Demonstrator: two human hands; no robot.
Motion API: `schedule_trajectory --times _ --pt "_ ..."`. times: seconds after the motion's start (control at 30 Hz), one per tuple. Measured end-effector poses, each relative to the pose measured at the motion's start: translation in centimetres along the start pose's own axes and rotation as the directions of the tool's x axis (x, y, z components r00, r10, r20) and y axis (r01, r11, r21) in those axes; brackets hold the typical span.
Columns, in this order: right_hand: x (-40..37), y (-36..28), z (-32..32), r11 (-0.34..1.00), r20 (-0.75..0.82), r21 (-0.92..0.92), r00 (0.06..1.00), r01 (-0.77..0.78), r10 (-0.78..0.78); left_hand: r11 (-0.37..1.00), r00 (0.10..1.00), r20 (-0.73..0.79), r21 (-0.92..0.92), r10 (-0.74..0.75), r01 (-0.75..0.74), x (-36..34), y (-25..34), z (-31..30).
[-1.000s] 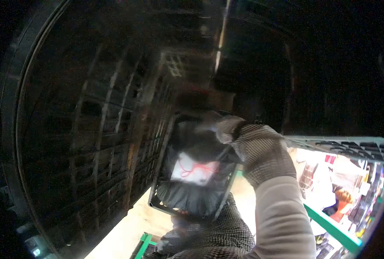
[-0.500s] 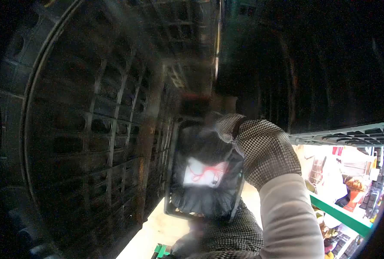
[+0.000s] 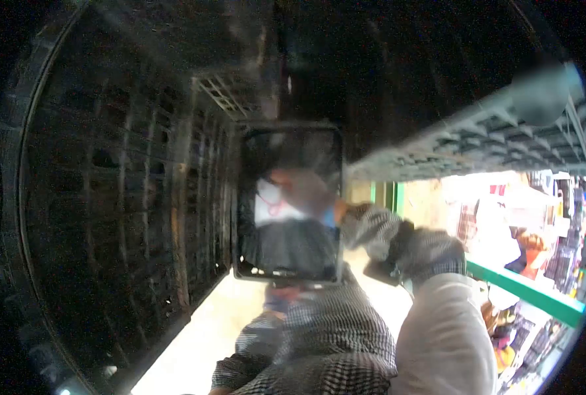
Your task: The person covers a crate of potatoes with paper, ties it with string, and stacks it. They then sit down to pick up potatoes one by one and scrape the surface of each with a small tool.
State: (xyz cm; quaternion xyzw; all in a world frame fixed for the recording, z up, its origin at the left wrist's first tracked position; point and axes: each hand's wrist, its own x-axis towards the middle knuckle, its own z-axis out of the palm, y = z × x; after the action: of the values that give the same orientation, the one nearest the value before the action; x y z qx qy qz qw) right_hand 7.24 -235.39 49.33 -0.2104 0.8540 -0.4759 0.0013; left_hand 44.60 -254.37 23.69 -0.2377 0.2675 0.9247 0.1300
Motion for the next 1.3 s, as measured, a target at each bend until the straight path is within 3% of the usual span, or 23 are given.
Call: schedule_trajectory --times 0.03,0.07,0.1,0.17,0.2,0.23,0.27,0.33,0.37,0.4,0.43,0.47,0.57,0.6,0.7,0.73,0.8,0.87,0.93,0.97,1.07,1.17,1.3 --pt "-4.2 0.0 0.4 0.998 0.0 -0.005 0.998 -0.056 0.056 0.919 0.996 0.017 0.384 0.088 -0.088 -0.2 2.3 -0.1" --pt "-7.9 -0.3 0.4 0.985 -0.011 -0.045 0.986 -0.164 0.164 0.615 0.984 0.034 0.776 0.175 -0.137 -0.5 4.8 0.1" --pt "-12.9 -0.2 1.5 0.959 -0.079 -0.043 0.958 -0.281 0.277 0.257 0.964 0.051 0.959 0.261 -0.12 -0.7 7.4 0.5" --pt "-21.6 1.1 4.3 0.855 -0.207 -0.02 0.838 -0.519 0.504 0.272 0.9 -0.012 0.955 0.436 -0.119 -3.4 13.1 10.7" --pt "-25.4 1.3 6.0 0.77 -0.263 0.007 0.742 -0.638 0.617 0.034 0.851 0.131 0.985 0.508 -0.172 -2.9 14.8 16.2" --pt "-28.0 0.5 7.5 0.664 -0.315 0.046 0.62 -0.746 0.718 -0.369 0.864 0.407 0.883 0.296 -0.29 -1.6 16.5 15.8" --pt "-30.0 0.3 9.6 0.594 -0.341 0.15 0.523 -0.79 0.781 -0.516 0.846 0.514 0.767 0.14 -0.38 -0.2 17.1 15.6" --pt "-31.6 0.5 12.1 0.444 -0.383 0.353 0.305 -0.824 0.872 -0.697 0.823 0.562 0.56 -0.077 -0.448 2.3 16.8 14.9" --pt "-33.0 2.5 15.1 0.542 -0.517 0.34 0.328 -0.769 0.791 -0.671 0.808 0.563 0.533 -0.174 -0.516 3.8 16.5 12.5" --pt "-33.2 3.5 16.9 0.531 -0.492 0.439 0.3 -0.725 0.817 -0.64 0.787 0.557 0.508 -0.267 -0.577 5.6 16.2 10.3" --pt "-33.3 4.4 18.5 0.512 -0.466 0.533 0.272 -0.674 0.842 -0.708 0.8 0.522 0.443 -0.294 -0.55 6.1 16.0 10.9" --pt "-33.2 5.3 20.2 0.492 -0.474 0.626 0.207 -0.605 0.856 -0.696 0.744 0.577 0.38 -0.336 -0.609 6.7 16.1 10.0" --pt "-31.8 5.2 22.9 0.512 -0.543 0.78 0.017 -0.361 0.839 -0.682 0.752 0.558 0.398 -0.35 -0.613 6.1 15.3 10.0" --pt "-31.9 4.9 22.9 0.57 -0.606 0.752 -0.006 -0.332 0.796 -0.675 0.778 0.535 0.442 -0.33 -0.59 5.8 14.7 9.2" --pt "-32.3 4.7 21.8 0.71 -0.776 0.599 -0.051 -0.37 0.628 -0.689 0.632 0.696 0.272 -0.341 -0.672 6.6 14.1 6.0" --pt "-32.0 4.6 21.4 0.714 -0.786 0.587 -0.058 -0.382 0.615 -0.687 0.597 0.728 0.245 -0.336 -0.684 7.2 14.5 5.5" --pt "-32.7 4.7 21.5 0.735 -0.801 0.572 -0.054 -0.363 0.597 -0.599 0.797 0.561 0.567 -0.223 -0.566 7.5 15.4 3.8" --pt "-32.9 5.3 21.9 0.75 -0.799 0.592 -0.092 -0.295 0.595 -0.653 0.842 0.479 0.56 -0.246 -0.51 7.5 15.2 3.5" --pt "-33.5 5.9 21.6 0.762 -0.797 0.597 -0.077 -0.25 0.599 -0.791 0.759 0.514 0.225 -0.399 -0.569 7.0 14.1 5.2" --pt "-32.8 6.3 21.5 0.773 -0.803 0.591 -0.069 -0.23 0.593 -0.768 0.709 0.557 0.184 -0.432 -0.613 8.2 15.1 4.7" --pt "-33.8 6.8 21.2 0.751 -0.768 0.609 0.048 -0.254 0.639 -0.785 0.706 0.602 0.201 -0.373 -0.586 7.0 13.5 5.1" --pt "-33.2 6.0 21.3 0.742 -0.769 0.625 -0.033 -0.243 0.638 -0.704 0.692 0.612 0.292 -0.382 -0.647 7.2 13.8 5.1" --pt "-33.7 5.4 21.2 0.739 -0.759 0.615 0.049 -0.274 0.65 -0.698 0.667 0.568 0.21 -0.483 -0.684 8.3 15.4 4.3"
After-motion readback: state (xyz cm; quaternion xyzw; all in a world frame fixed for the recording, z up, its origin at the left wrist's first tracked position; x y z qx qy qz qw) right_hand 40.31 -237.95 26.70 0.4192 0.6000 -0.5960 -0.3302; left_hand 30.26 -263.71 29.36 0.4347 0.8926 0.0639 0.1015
